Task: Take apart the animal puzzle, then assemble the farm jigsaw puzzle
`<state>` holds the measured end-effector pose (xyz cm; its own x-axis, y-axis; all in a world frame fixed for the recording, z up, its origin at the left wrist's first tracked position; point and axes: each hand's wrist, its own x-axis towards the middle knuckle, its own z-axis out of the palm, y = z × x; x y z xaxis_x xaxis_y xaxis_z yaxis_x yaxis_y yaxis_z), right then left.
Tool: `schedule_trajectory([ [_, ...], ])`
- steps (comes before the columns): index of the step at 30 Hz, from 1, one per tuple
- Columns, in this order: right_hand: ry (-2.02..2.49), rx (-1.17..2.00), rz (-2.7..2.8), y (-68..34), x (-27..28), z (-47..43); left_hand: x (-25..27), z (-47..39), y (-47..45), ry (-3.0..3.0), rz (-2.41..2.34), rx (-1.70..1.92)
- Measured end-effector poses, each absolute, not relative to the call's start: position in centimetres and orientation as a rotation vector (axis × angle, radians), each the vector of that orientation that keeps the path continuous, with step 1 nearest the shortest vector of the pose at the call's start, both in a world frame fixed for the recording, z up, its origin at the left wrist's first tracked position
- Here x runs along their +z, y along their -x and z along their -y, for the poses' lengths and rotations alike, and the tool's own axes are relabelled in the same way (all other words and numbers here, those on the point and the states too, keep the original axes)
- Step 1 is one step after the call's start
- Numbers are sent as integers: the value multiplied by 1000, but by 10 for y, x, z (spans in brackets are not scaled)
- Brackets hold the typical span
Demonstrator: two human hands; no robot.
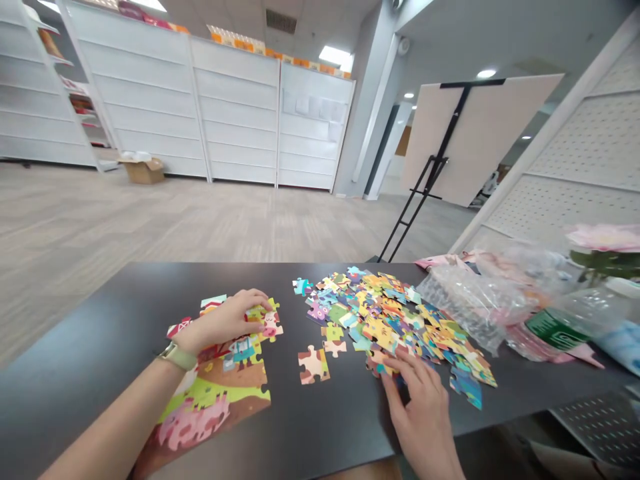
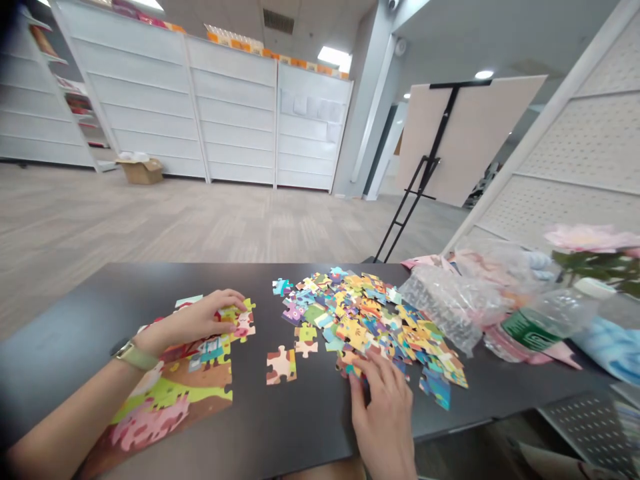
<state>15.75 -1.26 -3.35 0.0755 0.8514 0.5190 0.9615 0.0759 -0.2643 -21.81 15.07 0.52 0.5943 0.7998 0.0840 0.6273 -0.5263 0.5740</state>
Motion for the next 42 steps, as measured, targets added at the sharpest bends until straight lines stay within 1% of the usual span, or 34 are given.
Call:
schedule_trajectory([
  [3,1718,-291,1821,-153,-32,9,8,-149,217,-2330,-1129,472],
  [8,1566,46,2069,-115,-7,-15,12,-147,215,-2316,-1149,453],
  [13,1578,123,2159,-94,0,-39,15,-147,213,-2404,-1121,498],
  [19,1566,157,2037,-103,-17,-40,22,-137,192,-2556,-1067,619],
  [27,1396,268,1909,-101,-16,-35,34,-110,164,-2550,-885,556],
  [32,1245,549,1854,-94,-5,-35,35,-95,150,-2284,-790,688],
  [35,1200,682,1921,-89,-1,-33,32,-91,142,-2171,-746,669],
  [42,1228,520,2272,-92,-3,-29,32,-98,150,-1912,-923,480],
])
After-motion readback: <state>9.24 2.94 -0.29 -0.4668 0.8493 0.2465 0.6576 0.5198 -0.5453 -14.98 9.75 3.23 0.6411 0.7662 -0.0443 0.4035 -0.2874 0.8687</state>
